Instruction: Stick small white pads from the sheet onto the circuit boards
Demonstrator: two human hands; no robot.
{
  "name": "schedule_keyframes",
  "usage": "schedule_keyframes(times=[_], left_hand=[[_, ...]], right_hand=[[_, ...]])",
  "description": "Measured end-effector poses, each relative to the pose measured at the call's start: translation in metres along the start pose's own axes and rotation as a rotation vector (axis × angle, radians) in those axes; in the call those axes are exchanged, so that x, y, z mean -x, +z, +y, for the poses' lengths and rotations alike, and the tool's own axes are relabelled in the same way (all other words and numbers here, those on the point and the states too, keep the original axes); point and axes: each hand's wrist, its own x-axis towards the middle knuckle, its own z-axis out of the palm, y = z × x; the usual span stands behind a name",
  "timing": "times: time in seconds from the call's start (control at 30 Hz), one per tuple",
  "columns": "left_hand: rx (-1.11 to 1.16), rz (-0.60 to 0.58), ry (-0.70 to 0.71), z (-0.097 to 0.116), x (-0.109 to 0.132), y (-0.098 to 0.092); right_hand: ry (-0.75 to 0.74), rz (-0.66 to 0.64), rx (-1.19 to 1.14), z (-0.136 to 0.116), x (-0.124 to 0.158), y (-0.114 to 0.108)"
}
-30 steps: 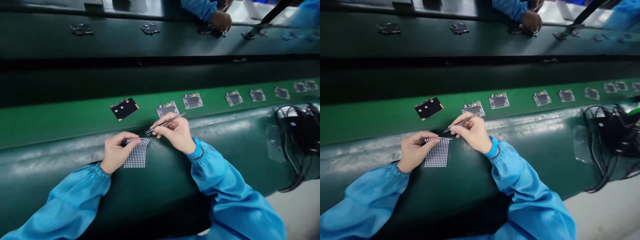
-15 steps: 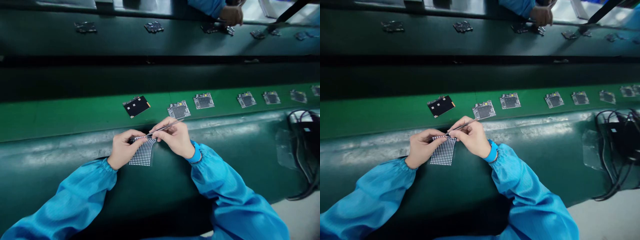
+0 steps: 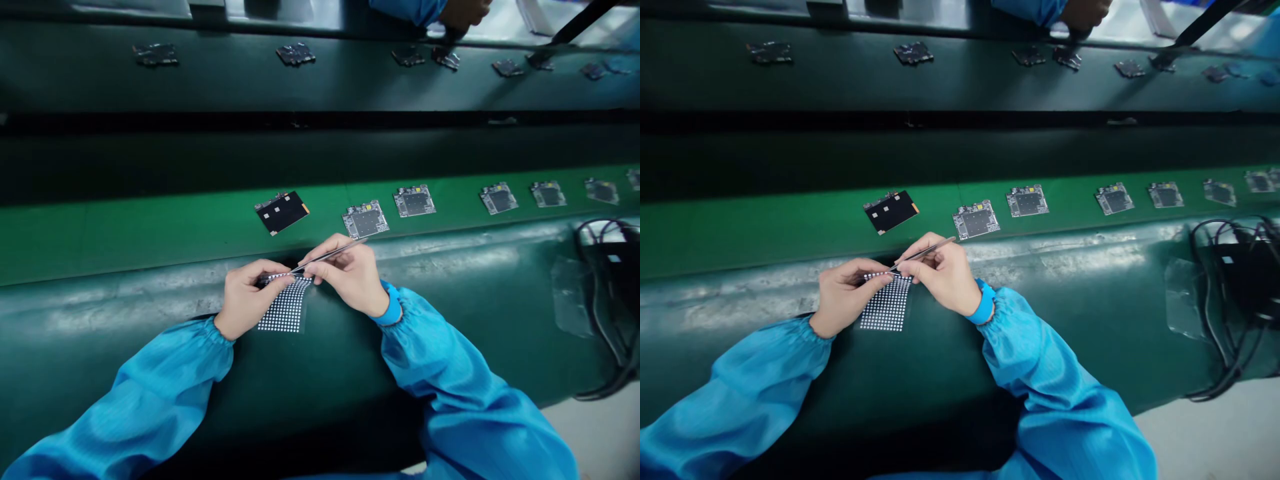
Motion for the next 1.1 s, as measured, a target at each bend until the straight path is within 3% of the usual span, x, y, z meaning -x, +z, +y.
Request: schedule_keyframes(times=[1.1], left_hand=[[-0.008,0.001,-0.006,0.0021,0.0004,-0.0006]], right_hand=[[0.048,0.016,0.006,-0.0074,0.0007,0.0017]])
